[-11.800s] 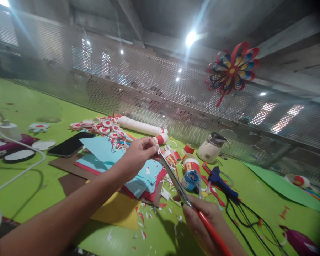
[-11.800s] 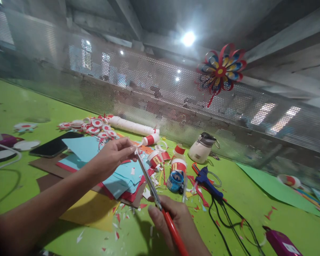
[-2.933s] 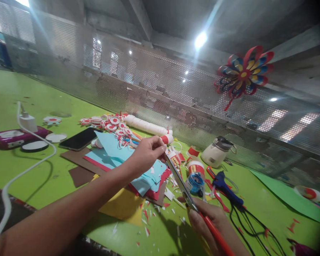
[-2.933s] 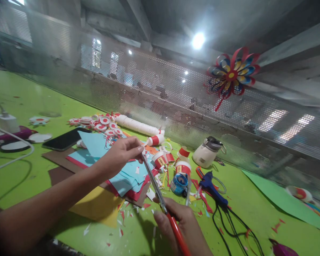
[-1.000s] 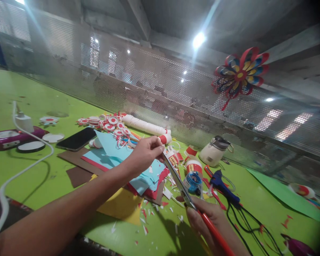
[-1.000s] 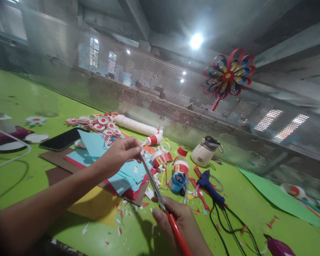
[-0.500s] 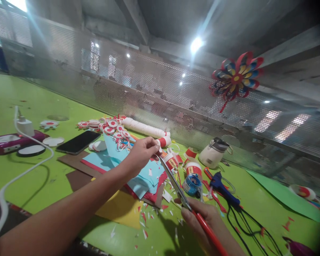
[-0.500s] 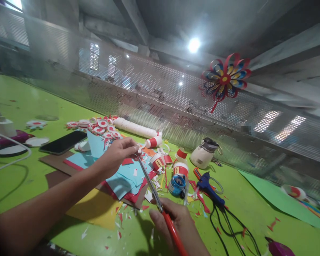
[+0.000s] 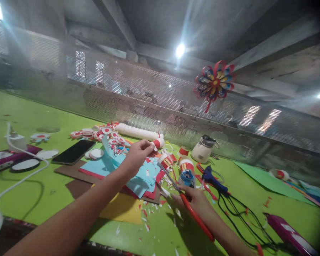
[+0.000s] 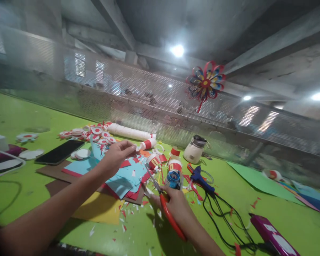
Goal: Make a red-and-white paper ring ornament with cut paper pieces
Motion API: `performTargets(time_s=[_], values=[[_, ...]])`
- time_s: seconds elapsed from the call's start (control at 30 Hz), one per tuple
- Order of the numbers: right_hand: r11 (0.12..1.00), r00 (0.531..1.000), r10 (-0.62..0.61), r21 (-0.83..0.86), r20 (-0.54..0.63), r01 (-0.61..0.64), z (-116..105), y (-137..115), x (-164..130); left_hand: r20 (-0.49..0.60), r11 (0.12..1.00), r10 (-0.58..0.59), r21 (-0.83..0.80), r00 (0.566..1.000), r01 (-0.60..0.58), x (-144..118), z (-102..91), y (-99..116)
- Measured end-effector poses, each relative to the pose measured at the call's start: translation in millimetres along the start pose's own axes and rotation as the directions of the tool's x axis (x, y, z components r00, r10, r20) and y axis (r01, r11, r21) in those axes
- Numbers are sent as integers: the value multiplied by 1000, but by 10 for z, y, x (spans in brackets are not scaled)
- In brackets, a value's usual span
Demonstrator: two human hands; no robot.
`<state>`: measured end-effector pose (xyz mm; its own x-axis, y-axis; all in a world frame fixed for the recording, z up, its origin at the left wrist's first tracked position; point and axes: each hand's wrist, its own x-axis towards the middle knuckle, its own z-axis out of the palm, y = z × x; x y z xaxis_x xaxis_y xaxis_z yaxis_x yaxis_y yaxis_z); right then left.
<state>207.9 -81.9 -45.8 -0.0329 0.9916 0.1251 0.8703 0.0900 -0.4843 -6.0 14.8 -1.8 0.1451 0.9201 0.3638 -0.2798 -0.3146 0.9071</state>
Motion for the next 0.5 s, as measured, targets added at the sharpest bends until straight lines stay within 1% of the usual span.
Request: performTargets(time_s=[0.1,0.2,0.37,0.5], values=[[985,998,64,-162,-11,-65,-40,48,-46,49,998,-31,-47,998,34,-25,40,1],[951,994,103,-289,-29,-108,-60,93,-122,48,995,-70,-63,996,73,3,39,-40],[895,991,132,-429,-12,-124,-59,163,-194,-1,990,-142,-22,990,142,152,-50,-157],[880,989,141,-463,53,-101,-106,187,-203,-2,979,-198,50,980,198,231,-128,-182]])
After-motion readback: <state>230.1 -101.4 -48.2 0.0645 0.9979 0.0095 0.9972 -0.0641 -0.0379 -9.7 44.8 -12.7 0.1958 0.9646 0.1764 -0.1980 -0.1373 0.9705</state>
